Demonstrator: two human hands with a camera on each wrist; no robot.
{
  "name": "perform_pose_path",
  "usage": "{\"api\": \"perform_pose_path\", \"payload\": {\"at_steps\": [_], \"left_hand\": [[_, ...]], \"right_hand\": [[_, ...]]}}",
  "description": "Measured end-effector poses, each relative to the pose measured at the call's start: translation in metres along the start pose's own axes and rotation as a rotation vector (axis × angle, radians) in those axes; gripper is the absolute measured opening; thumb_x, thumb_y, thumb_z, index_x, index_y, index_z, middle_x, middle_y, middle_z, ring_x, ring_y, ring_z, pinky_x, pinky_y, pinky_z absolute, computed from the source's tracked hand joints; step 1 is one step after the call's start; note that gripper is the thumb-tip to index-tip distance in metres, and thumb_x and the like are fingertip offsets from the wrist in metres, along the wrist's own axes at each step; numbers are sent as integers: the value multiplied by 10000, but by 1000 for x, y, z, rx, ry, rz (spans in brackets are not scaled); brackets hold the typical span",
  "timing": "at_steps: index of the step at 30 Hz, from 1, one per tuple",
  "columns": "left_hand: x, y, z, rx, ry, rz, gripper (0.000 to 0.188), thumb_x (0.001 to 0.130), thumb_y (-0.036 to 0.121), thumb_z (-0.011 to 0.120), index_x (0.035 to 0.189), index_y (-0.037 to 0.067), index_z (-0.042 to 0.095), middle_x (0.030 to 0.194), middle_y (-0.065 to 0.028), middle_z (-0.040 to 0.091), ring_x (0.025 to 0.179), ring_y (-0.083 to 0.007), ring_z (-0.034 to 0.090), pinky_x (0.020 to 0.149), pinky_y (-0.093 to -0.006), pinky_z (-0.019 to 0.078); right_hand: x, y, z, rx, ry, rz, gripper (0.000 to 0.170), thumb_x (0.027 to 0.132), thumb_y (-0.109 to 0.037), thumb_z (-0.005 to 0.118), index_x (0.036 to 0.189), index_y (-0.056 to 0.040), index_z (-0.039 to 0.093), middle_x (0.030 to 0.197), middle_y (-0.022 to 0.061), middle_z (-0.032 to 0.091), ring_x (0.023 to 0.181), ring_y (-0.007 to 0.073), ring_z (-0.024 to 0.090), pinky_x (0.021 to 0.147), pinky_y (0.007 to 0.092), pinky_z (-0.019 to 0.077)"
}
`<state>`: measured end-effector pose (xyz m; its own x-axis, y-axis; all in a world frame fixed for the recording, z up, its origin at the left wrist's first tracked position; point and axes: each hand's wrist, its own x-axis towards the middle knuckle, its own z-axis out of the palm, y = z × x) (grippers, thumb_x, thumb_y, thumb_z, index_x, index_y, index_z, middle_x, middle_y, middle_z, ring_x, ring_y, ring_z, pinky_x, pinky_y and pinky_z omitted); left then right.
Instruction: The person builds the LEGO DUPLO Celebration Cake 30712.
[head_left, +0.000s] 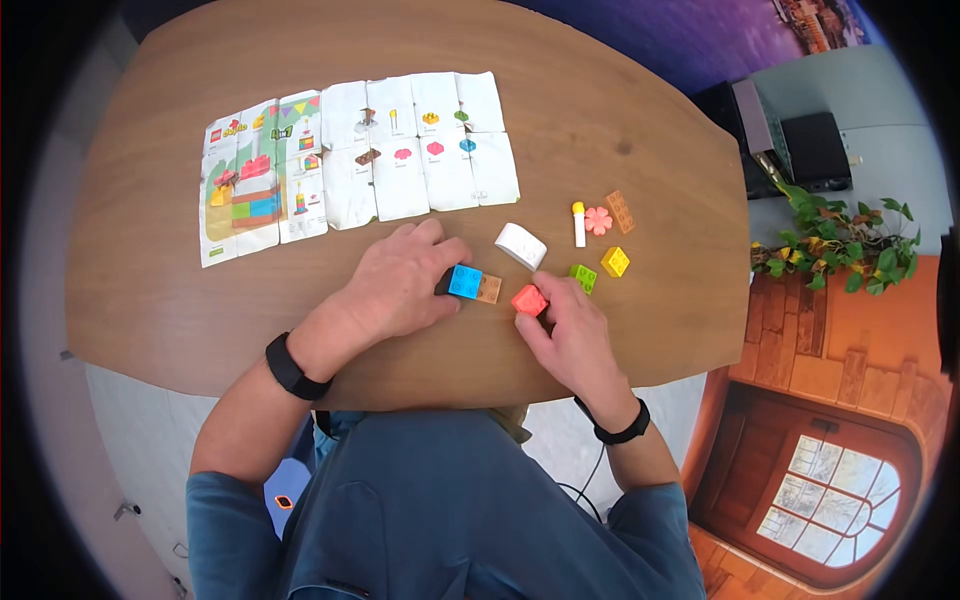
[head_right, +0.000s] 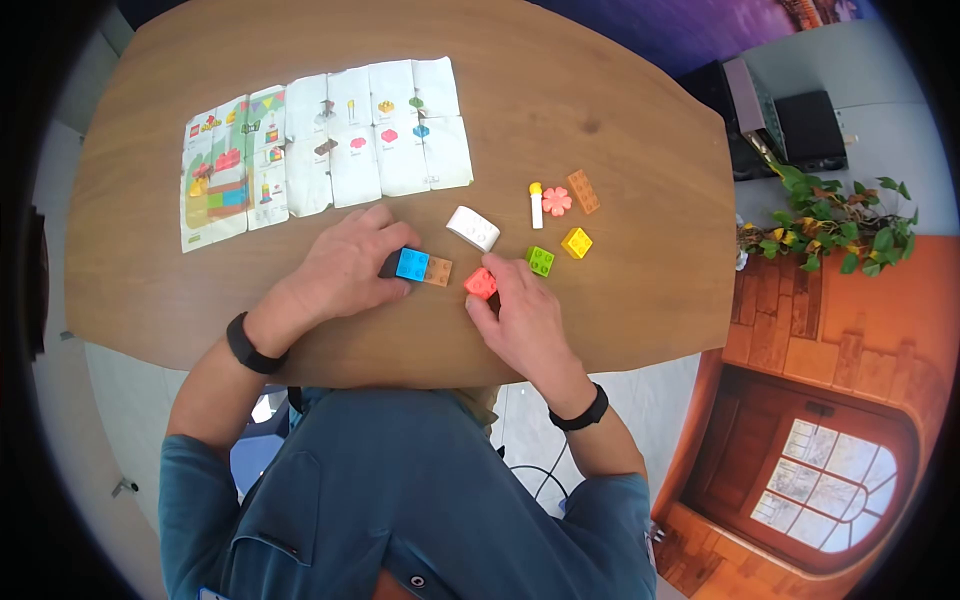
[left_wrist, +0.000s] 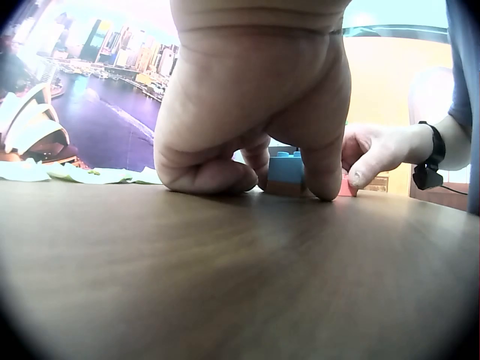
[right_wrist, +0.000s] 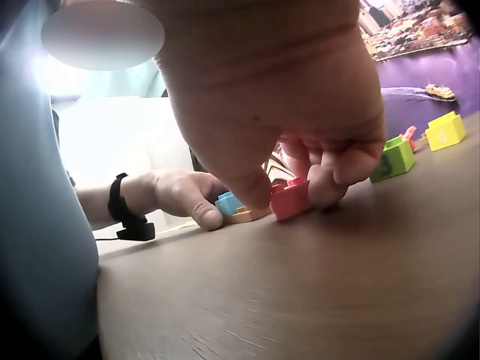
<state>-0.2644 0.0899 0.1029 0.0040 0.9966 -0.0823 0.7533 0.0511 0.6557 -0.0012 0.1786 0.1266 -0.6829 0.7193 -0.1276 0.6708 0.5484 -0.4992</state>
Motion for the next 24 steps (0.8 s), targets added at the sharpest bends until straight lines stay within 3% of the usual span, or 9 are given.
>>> {"api": "perform_pose_path", "payload": {"at_steps": [5, 10, 11, 13, 16, 19, 22, 23, 24], "left_hand": [[0, 0, 0, 5, -27, -8, 440, 830, 247, 871, 1227, 184, 692, 1169, -92, 596, 1142, -322, 625, 984, -464, 548], [1, 0, -1, -3, -28, -7, 436, 827, 236, 877, 1220, 185, 695, 1164, -89, 596, 1138, -321, 627, 980, -461, 547], [1, 0, -2, -3, -36, -12, 434, 828, 233, 879, 1219, 185, 696, 1162, -87, 597, 1137, -320, 627, 978, -460, 547], [1, 0, -2, -5, -35, -11, 430, 831, 232, 879, 1218, 185, 697, 1159, -85, 598, 1136, -319, 629, 977, -458, 547], [1, 0, -1, -9, -19, -7, 426, 819, 219, 882, 1199, 177, 692, 1141, -83, 601, 1133, -322, 636, 959, -455, 546], [1, 1, -1, -14, -1, -4, 424, 805, 206, 885, 1179, 170, 688, 1124, -83, 603, 1129, -324, 642, 942, -454, 545], [0, 0, -1, -12, 9, 0, 422, 803, 206, 884, 1176, 170, 689, 1121, -83, 604, 1124, -324, 644, 938, -452, 545], [0, 0, -1, -8, 15, 6, 422, 802, 206, 884, 1174, 169, 689, 1120, -84, 604, 1121, -325, 644, 936, -450, 545], [0, 0, -1, -8, 14, 6, 422, 802, 206, 884, 1174, 169, 689, 1120, -84, 604, 1121, -325, 644, 936, -450, 545]], "right_hand": [[-1, 8, -5, 87, -37, -103, 514, 906, -86, 762, 1392, -45, 600, 1211, 169, 684, 977, 338, 715, 821, 446, 593], [-5, 21, -5, 395, -11, -186, 561, 897, 16, 743, 1439, -40, 611, 1187, 122, 688, 915, 211, 711, 786, 351, 593], [-5, 21, -7, 396, -10, -184, 561, 897, 16, 743, 1439, -40, 611, 1187, 122, 688, 915, 211, 711, 786, 351, 593], [-6, 19, -12, 483, -85, -5, 515, 923, -46, 767, 1420, -27, 634, 1164, 112, 681, 881, 186, 700, 784, 334, 589], [-2, 13, -13, 299, -75, 104, 507, 936, -122, 795, 1410, -21, 647, 1160, 128, 680, 858, 217, 705, 793, 361, 594], [-3, 10, -13, 87, -108, 92, 516, 941, -179, 809, 1406, -23, 651, 1159, 160, 681, 864, 257, 715, 812, 392, 599], [-7, 2, -18, 105, -136, 167, 511, 911, -157, 825, 1381, -32, 667, 1219, 162, 669, 916, 299, 718, 842, 427, 605], [-8, 3, -18, 105, -136, 167, 511, 911, -157, 825, 1381, -32, 667, 1219, 162, 669, 916, 299, 718, 842, 427, 605], [-9, 5, -18, 64, -84, 47, 507, 900, -145, 827, 1373, -46, 674, 1255, 147, 659, 942, 306, 714, 850, 433, 607]]}}
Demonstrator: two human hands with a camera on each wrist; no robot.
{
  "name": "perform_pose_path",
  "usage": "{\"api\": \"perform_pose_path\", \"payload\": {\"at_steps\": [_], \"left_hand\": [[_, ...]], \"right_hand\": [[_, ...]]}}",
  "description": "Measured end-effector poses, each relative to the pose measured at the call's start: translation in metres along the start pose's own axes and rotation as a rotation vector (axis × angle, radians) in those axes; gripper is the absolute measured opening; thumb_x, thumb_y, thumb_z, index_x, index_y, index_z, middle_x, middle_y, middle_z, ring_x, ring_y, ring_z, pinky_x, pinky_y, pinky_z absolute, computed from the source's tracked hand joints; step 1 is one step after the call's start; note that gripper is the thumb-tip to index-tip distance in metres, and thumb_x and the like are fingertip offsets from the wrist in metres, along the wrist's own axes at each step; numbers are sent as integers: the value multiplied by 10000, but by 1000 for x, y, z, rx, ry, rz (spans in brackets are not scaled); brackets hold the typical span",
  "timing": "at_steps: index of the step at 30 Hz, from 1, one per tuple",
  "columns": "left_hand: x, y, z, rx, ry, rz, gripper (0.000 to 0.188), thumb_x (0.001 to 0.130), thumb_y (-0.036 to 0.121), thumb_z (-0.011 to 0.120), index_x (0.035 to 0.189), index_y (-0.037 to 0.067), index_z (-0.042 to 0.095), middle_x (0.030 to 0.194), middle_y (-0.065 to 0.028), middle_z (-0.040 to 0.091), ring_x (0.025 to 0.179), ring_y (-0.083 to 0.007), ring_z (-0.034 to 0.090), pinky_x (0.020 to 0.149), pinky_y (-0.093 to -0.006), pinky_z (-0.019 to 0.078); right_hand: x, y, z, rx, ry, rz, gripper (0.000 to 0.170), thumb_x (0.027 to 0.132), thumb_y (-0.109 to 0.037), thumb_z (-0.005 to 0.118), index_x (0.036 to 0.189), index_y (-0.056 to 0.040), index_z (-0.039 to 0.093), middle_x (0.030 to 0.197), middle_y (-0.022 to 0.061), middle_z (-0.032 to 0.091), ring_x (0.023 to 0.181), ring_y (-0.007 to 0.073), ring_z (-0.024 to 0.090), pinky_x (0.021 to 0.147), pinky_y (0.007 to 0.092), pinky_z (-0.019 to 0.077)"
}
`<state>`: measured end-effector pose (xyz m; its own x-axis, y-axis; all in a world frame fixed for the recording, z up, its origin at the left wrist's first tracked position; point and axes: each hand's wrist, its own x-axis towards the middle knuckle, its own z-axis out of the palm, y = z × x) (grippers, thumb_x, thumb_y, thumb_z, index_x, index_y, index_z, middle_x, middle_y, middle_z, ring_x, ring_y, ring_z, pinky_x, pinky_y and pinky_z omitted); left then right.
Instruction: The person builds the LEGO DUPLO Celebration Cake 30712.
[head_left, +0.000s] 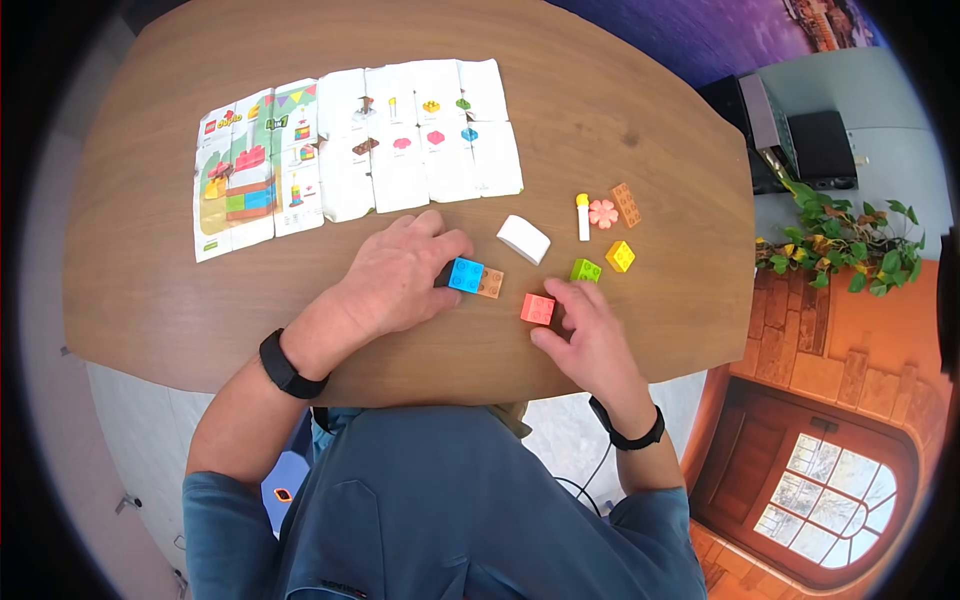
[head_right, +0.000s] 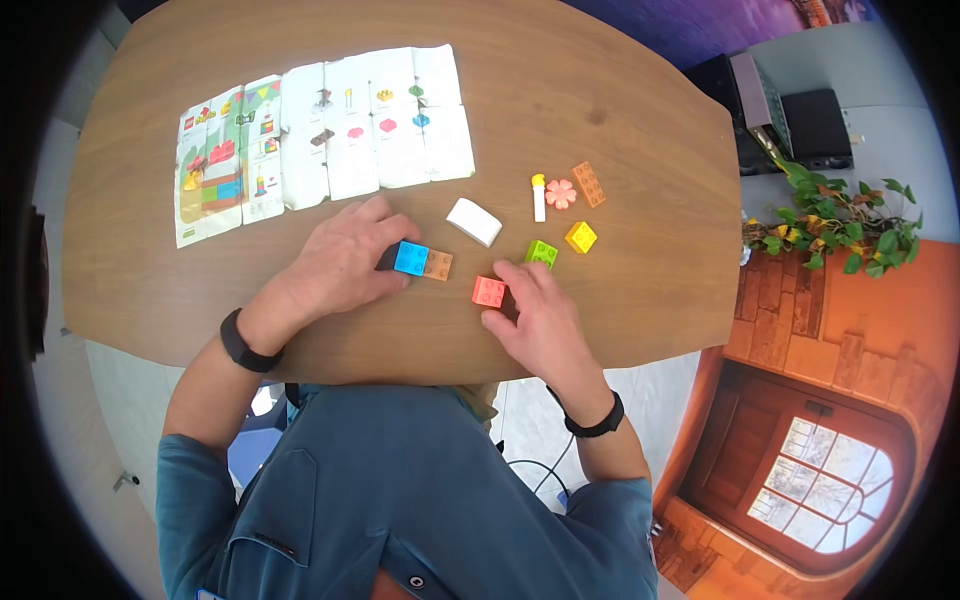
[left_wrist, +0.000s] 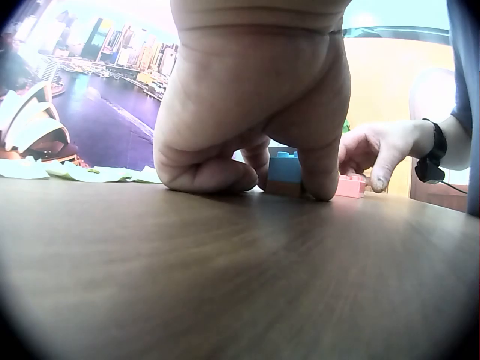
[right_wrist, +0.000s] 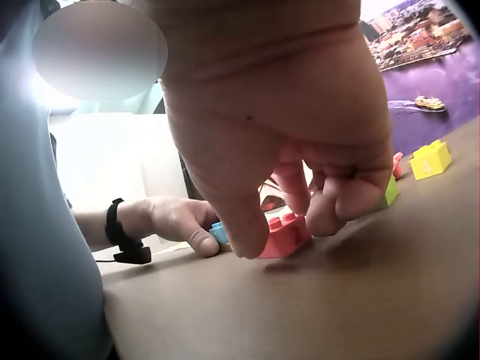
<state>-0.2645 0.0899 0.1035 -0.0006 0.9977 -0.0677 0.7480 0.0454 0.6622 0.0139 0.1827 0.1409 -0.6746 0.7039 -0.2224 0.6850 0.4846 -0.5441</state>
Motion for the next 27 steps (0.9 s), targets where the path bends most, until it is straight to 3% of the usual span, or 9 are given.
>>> {"api": "perform_pose_path", "payload": {"at_steps": [2, 4, 8, 10, 13, 17, 22, 25, 27], "left_hand": [[1, 0, 1, 12, 6, 0, 422, 803, 207, 879, 1177, 169, 688, 1119, -86, 603, 1119, -325, 644, 933, -448, 545], [1, 0, 1, 12, 0, -1, 420, 804, 209, 877, 1177, 168, 687, 1119, -87, 604, 1119, -327, 643, 932, -449, 545], [0, -1, 1, 2, 3, 0, 413, 811, 214, 870, 1178, 168, 687, 1120, -87, 605, 1119, -329, 642, 934, -453, 543], [-1, -1, 2, 8, 9, -2, 411, 812, 214, 870, 1178, 168, 687, 1121, -87, 606, 1120, -329, 643, 934, -452, 544], [-1, -1, 2, 5, 12, 1, 409, 815, 215, 870, 1178, 169, 688, 1122, -86, 608, 1124, -328, 643, 936, -451, 544], [0, 0, 2, 11, -1, -9, 403, 818, 218, 871, 1175, 168, 690, 1124, -86, 610, 1132, -326, 643, 937, -450, 546], [0, 1, 1, 8, -5, -13, 404, 819, 219, 874, 1177, 168, 693, 1132, -87, 610, 1137, -324, 643, 943, -451, 547], [0, 1, 1, 8, -5, -13, 406, 821, 217, 874, 1183, 170, 694, 1138, -87, 609, 1139, -325, 643, 946, -452, 547], [-1, 0, 1, 8, -7, -16, 408, 822, 216, 874, 1186, 171, 695, 1141, -87, 609, 1140, -327, 643, 947, -453, 548]], "right_hand": [[-1, 7, -1, -46, 54, -115, 506, 888, -133, 830, 1365, -60, 681, 1290, 133, 648, 968, 313, 710, 857, 439, 609], [4, 15, -1, -143, -21, -394, 518, 869, -113, 837, 1365, -100, 687, 1357, 110, 624, 1028, 330, 704, 870, 454, 610], [4, 9, 0, -103, -159, -229, 503, 883, -152, 838, 1364, -119, 693, 1297, 128, 654, 1021, 337, 715, 867, 450, 610], [6, 1, -3, -80, -199, -2, 512, 894, -208, 841, 1366, -83, 686, 1214, 144, 681, 1002, 339, 726, 865, 439, 611], [5, 10, 3, -13, -111, -37, 542, 904, -254, 838, 1375, -45, 671, 1136, 155, 697, 968, 331, 732, 857, 431, 611], [0, 5, -4, 19, -126, 22, 543, 902, -205, 832, 1379, -12, 660, 1208, 146, 679, 987, 331, 734, 863, 431, 611], [0, 7, -4, 68, -135, -137, 527, 913, -46, 759, 1427, -82, 650, 1328, 114, 613, 1031, 312, 713, 888, 416, 603], [2, 14, -1, -9, -144, -236, 537, 932, -36, 741, 1453, -120, 637, 1275, 105, 616, 1003, 283, 695, 864, 389, 595], [2, 11, -2, 94, -165, -158, 540, 938, -31, 742, 1460, -112, 629, 1246, 98, 616, 969, 250, 691, 849, 373, 589]]}}
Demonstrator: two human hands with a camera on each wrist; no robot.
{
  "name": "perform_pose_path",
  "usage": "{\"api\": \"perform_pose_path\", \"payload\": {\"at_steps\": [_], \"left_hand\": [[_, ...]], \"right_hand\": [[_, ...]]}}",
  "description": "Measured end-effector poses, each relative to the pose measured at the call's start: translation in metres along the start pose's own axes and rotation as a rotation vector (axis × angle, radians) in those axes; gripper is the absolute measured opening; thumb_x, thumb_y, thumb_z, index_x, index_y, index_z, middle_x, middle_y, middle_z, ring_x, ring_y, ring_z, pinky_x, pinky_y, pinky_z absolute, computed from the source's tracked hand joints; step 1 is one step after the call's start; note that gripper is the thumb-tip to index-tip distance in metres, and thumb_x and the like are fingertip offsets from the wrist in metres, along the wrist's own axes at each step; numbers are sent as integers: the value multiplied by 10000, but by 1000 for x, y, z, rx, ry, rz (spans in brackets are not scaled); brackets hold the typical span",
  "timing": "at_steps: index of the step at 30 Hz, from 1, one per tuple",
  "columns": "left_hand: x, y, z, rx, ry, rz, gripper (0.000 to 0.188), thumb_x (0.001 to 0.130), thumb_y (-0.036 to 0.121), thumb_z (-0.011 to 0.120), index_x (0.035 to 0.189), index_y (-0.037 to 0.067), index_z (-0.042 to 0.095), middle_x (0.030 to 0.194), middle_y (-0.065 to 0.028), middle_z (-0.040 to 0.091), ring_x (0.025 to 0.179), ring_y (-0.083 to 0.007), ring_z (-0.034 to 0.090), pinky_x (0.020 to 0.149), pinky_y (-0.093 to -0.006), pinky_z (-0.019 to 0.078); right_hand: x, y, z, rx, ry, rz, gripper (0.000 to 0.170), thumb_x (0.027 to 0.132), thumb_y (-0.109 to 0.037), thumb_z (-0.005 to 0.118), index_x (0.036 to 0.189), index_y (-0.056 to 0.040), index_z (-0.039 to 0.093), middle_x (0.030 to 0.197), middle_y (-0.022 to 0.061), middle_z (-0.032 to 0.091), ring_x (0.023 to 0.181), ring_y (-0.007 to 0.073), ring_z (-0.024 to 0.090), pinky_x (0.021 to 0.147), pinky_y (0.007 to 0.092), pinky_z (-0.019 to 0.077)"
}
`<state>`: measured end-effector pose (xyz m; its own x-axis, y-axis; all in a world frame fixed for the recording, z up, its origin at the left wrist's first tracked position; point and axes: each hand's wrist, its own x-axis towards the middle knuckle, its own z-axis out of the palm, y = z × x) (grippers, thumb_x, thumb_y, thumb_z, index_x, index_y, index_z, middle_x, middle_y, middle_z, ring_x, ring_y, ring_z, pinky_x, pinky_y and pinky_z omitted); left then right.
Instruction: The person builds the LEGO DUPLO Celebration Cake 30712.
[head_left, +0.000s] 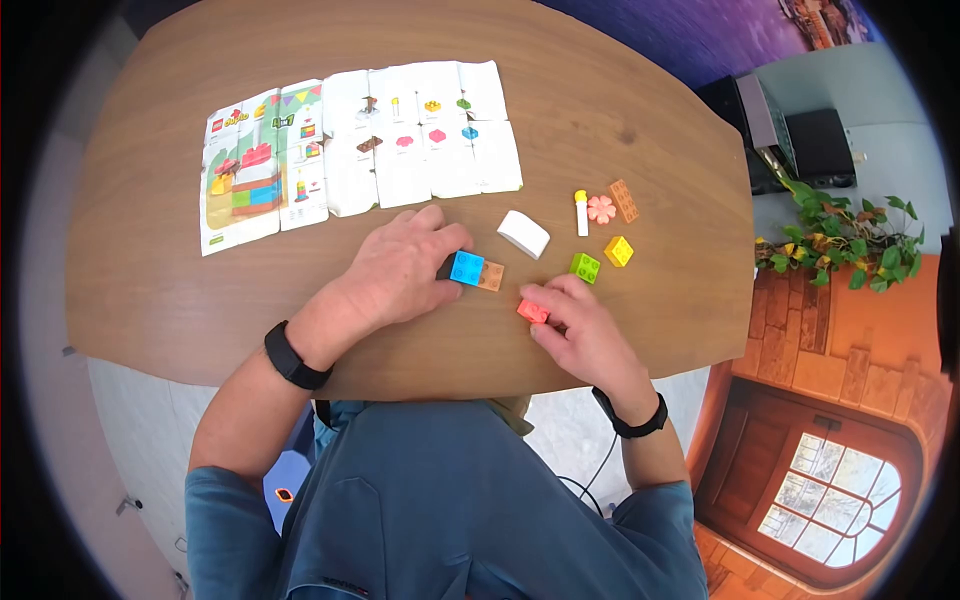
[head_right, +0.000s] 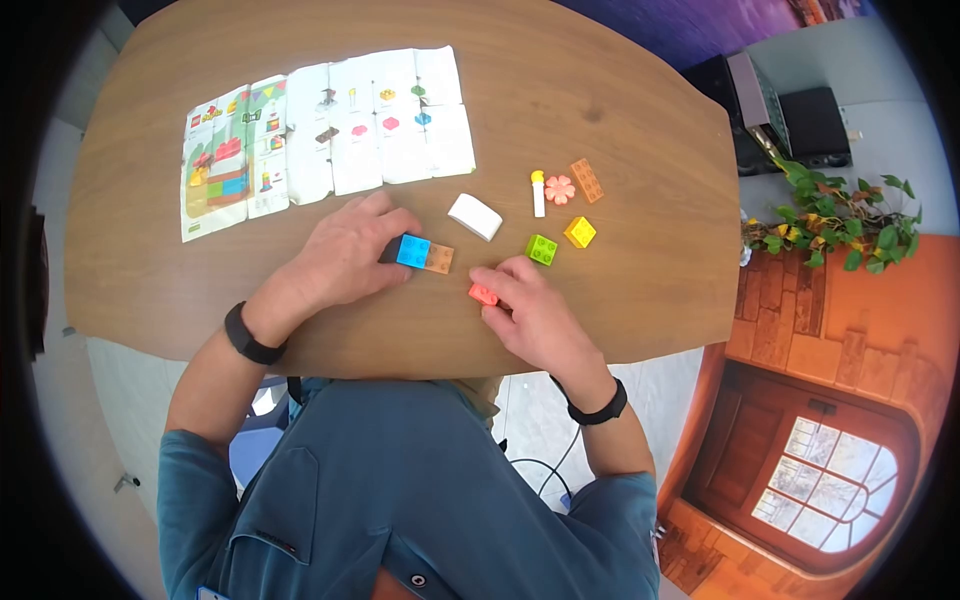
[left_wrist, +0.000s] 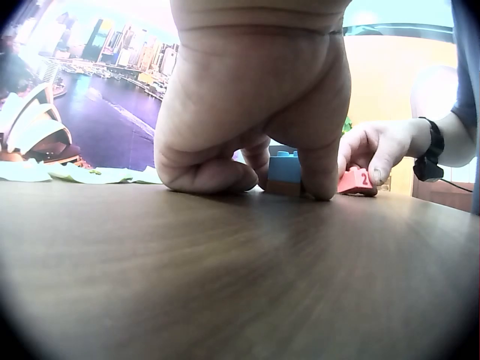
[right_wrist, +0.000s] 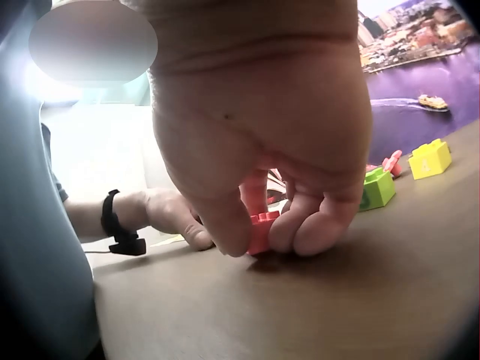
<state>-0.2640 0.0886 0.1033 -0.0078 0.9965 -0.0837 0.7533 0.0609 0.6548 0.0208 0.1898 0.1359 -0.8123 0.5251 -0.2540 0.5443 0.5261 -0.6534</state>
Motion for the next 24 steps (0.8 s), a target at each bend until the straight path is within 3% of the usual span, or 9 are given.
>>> {"api": "perform_pose_path", "payload": {"at_steps": [2, 4, 8, 10, 11, 13, 16, 19, 24], "left_hand": [[0, 1, 0, 6, -3, 3, 408, 826, 215, 873, 1192, 172, 697, 1141, -88, 609, 1146, -328, 641, 955, -451, 547], [1, 1, -1, 1, -18, -7, 408, 837, 228, 872, 1206, 180, 704, 1143, -85, 608, 1150, -322, 636, 969, -452, 544], [1, 1, -2, 8, -37, -8, 407, 843, 248, 877, 1213, 190, 718, 1146, -83, 609, 1154, -314, 633, 982, -451, 543], [0, 0, -2, 4, -33, -6, 411, 838, 249, 879, 1213, 191, 720, 1147, -83, 610, 1153, -312, 633, 982, -449, 543], [0, 0, -2, -2, -29, -3, 416, 833, 250, 882, 1212, 192, 723, 1147, -82, 611, 1152, -311, 632, 982, -448, 543], [0, 1, -1, -1, -23, -9, 409, 823, 245, 883, 1194, 189, 718, 1141, -84, 611, 1155, -321, 632, 974, -452, 544], [-1, 1, 1, 13, -13, -19, 412, 814, 240, 888, 1186, 192, 717, 1134, -81, 611, 1141, -319, 630, 967, -454, 546], [-1, 2, 1, 17, -16, -23, 420, 804, 244, 896, 1181, 193, 716, 1134, -78, 616, 1120, -323, 631, 958, -459, 550], [0, -1, 2, 18, 7, -3, 416, 786, 255, 907, 1145, 187, 709, 1116, -75, 624, 1094, -338, 636, 920, -473, 556]], "right_hand": [[1, 2, 1, 107, -7, 71, 542, 944, -25, 744, 1466, -103, 621, 1218, 91, 617, 936, 218, 686, 833, 358, 584], [2, 9, 5, 392, 31, 107, 474, 947, -6, 749, 1401, -65, 625, 1182, 78, 617, 891, 159, 670, 807, 330, 576], [6, -1, 7, 472, 44, 249, 372, 943, 11, 753, 1286, -29, 616, 1179, 75, 620, 887, 123, 670, 793, 329, 579], [16, -11, 12, 361, 173, 51, 283, 944, 15, 741, 1185, -37, 603, 1189, 79, 629, 911, 158, 679, 778, 335, 584], [21, -12, 16, 363, 174, 50, 283, 944, 15, 741, 1185, -37, 603, 1189, 79, 629, 911, 158, 679, 778, 335, 584], [32, -14, 24, 205, 228, -168, 277, 934, 24, 732, 1168, -52, 605, 1201, 91, 641, 942, 228, 689, 778, 355, 593], [40, -22, 30, 89, 231, -200, 255, 928, 11, 732, 1145, -57, 616, 1213, 105, 647, 968, 302, 684, 787, 389, 598], [43, -30, 29, -16, 231, -237, 208, 929, -12, 737, 1110, -45, 639, 1211, 115, 651, 981, 329, 688, 807, 413, 597], [44, -30, 32, -112, 282, -289, 182, 918, -28, 757, 1078, -48, 673, 1186, 104, 661, 987, 321, 695, 823, 421, 595]]}}
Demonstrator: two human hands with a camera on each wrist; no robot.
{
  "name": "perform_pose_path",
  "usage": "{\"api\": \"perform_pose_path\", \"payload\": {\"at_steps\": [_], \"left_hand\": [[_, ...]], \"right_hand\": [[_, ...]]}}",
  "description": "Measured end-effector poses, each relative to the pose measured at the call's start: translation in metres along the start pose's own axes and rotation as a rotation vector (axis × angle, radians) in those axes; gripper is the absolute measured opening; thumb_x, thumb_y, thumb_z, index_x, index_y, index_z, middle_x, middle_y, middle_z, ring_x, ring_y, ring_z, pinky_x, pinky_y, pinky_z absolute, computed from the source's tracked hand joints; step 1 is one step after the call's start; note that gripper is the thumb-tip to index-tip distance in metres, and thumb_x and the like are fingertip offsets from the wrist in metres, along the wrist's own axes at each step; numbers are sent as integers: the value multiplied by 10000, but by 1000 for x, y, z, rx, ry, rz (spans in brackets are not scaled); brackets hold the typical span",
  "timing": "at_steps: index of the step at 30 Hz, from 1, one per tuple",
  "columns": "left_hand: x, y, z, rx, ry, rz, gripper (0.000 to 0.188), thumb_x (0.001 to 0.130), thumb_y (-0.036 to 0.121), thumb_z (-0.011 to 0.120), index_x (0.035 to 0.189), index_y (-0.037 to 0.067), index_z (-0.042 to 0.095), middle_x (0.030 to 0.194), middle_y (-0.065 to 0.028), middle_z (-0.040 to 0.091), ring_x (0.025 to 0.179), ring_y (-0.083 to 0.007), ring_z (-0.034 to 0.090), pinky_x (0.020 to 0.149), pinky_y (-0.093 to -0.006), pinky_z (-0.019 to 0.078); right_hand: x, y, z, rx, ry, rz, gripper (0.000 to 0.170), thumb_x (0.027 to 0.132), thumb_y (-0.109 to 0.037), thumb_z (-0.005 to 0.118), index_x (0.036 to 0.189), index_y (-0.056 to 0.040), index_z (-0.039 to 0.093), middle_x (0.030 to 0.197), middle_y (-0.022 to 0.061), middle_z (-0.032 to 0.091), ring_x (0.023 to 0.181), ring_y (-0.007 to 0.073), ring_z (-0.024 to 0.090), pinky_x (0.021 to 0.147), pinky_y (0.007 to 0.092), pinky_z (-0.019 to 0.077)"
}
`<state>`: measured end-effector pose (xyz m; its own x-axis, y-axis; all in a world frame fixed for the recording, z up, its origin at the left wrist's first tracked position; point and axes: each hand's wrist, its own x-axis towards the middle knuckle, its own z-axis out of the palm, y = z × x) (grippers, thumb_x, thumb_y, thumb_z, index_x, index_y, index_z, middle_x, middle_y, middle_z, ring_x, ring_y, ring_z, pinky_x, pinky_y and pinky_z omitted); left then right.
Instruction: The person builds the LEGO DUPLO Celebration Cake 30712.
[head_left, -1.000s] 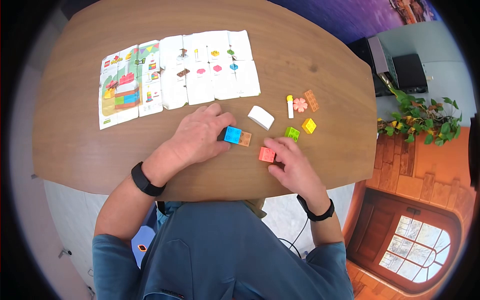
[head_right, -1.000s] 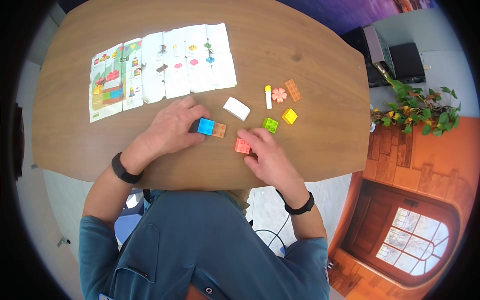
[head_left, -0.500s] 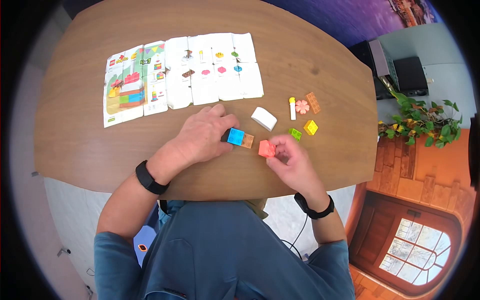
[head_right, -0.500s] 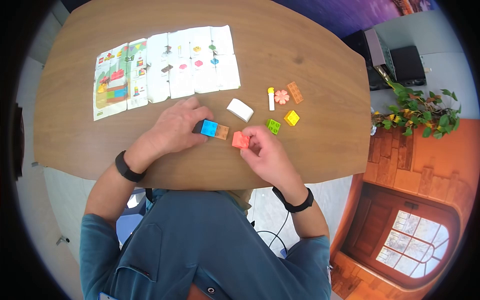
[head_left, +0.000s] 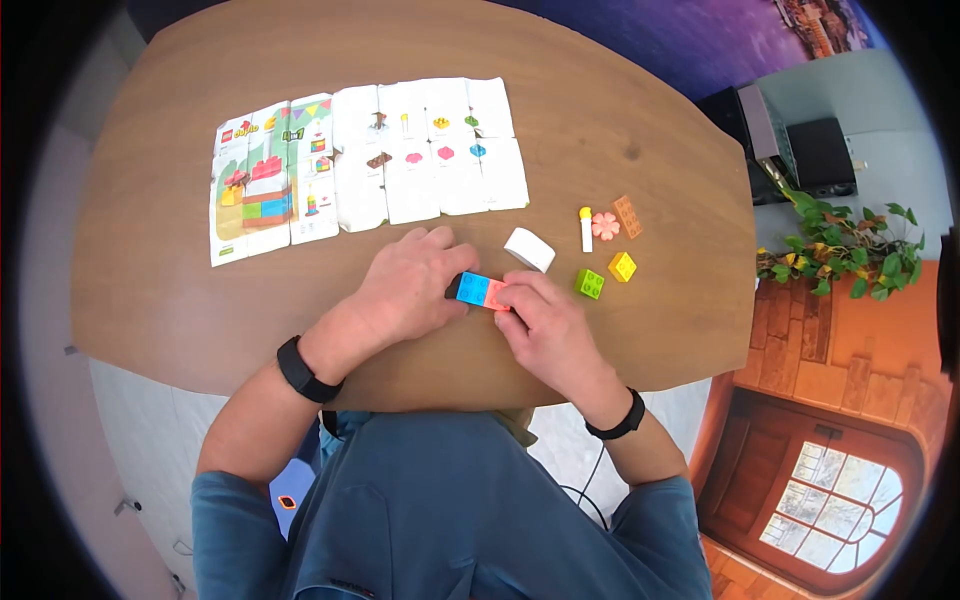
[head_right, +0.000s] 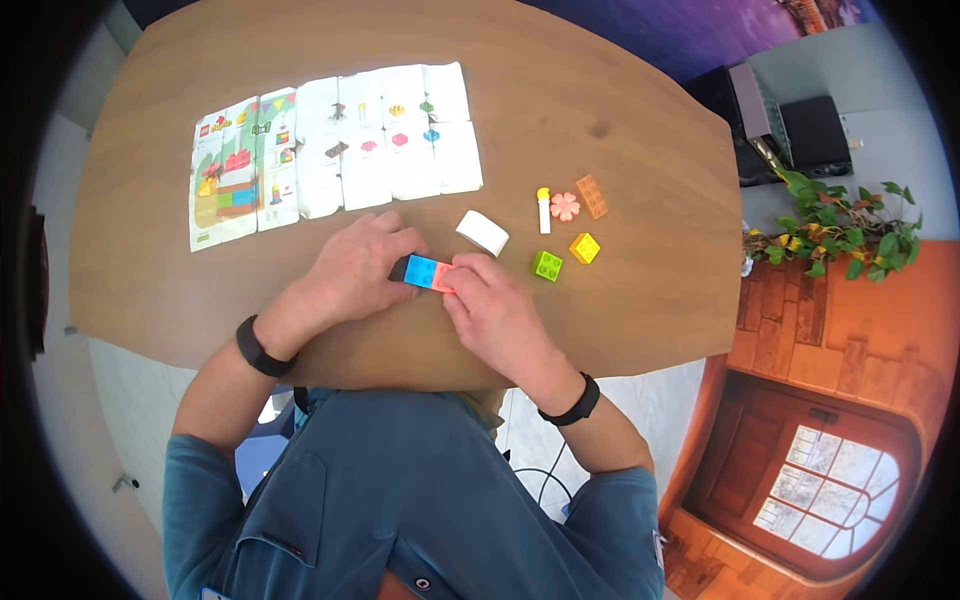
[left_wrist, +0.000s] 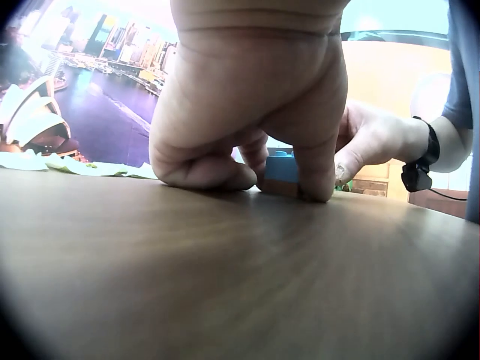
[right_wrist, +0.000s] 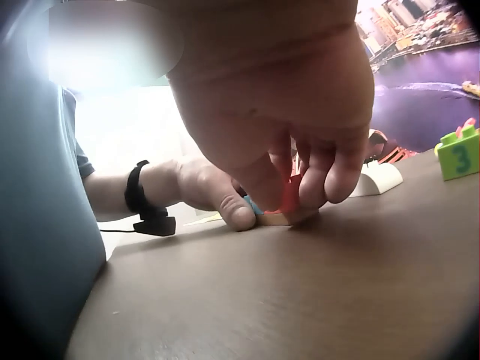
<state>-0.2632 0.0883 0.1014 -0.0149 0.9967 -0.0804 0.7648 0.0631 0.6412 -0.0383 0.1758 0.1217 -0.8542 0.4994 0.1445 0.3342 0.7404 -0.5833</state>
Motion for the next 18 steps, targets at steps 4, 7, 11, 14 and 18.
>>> {"api": "perform_pose_path", "payload": {"at_steps": [4, 7, 11, 14, 18], "left_hand": [[2, 1, 0, -9, -12, -4, 392, 784, 249, 897, 1118, 181, 703, 1088, -74, 629, 1072, -340, 643, 897, -478, 554], [1, 1, 2, -16, 13, 7, 391, 785, 243, 888, 1119, 173, 699, 1088, -79, 634, 1067, -343, 644, 904, -478, 551], [-1, 3, 1, 5, 17, -5, 420, 789, 245, 881, 1152, 160, 687, 1111, -88, 641, 1082, -347, 642, 922, -471, 546], [-1, 3, 2, 9, 33, 7, 442, 790, 256, 879, 1172, 155, 680, 1126, -93, 641, 1106, -345, 637, 932, -466, 545], [0, 5, -3, 1, -4, -2, 450, 800, 262, 877, 1186, 142, 680, 1140, -86, 641, 1121, -322, 629, 967, -459, 544]], "right_hand": [[-1, 1, 3, -54, 31, -36, 206, 899, -40, 779, 1080, -53, 680, 1175, 95, 663, 985, 309, 698, 832, 424, 593], [-1, 0, 6, -57, 53, -51, 230, 896, -57, 788, 1104, -58, 689, 1163, 103, 658, 990, 315, 698, 839, 435, 593], [-2, -10, -7, -51, 27, -54, 238, 913, -86, 784, 1138, -56, 710, 1215, 110, 666, 1014, 330, 699, 856, 445, 594], [-9, 3, -28, -34, 112, 3, 242, 935, -118, 773, 1161, -42, 725, 1265, 123, 679, 1040, 337, 701, 878, 457, 590], [6, 23, -45, -142, 81, 155, 246, 944, -132, 762, 1164, -27, 728, 1279, 141, 693, 1058, 335, 705, 886, 457, 587]]}}
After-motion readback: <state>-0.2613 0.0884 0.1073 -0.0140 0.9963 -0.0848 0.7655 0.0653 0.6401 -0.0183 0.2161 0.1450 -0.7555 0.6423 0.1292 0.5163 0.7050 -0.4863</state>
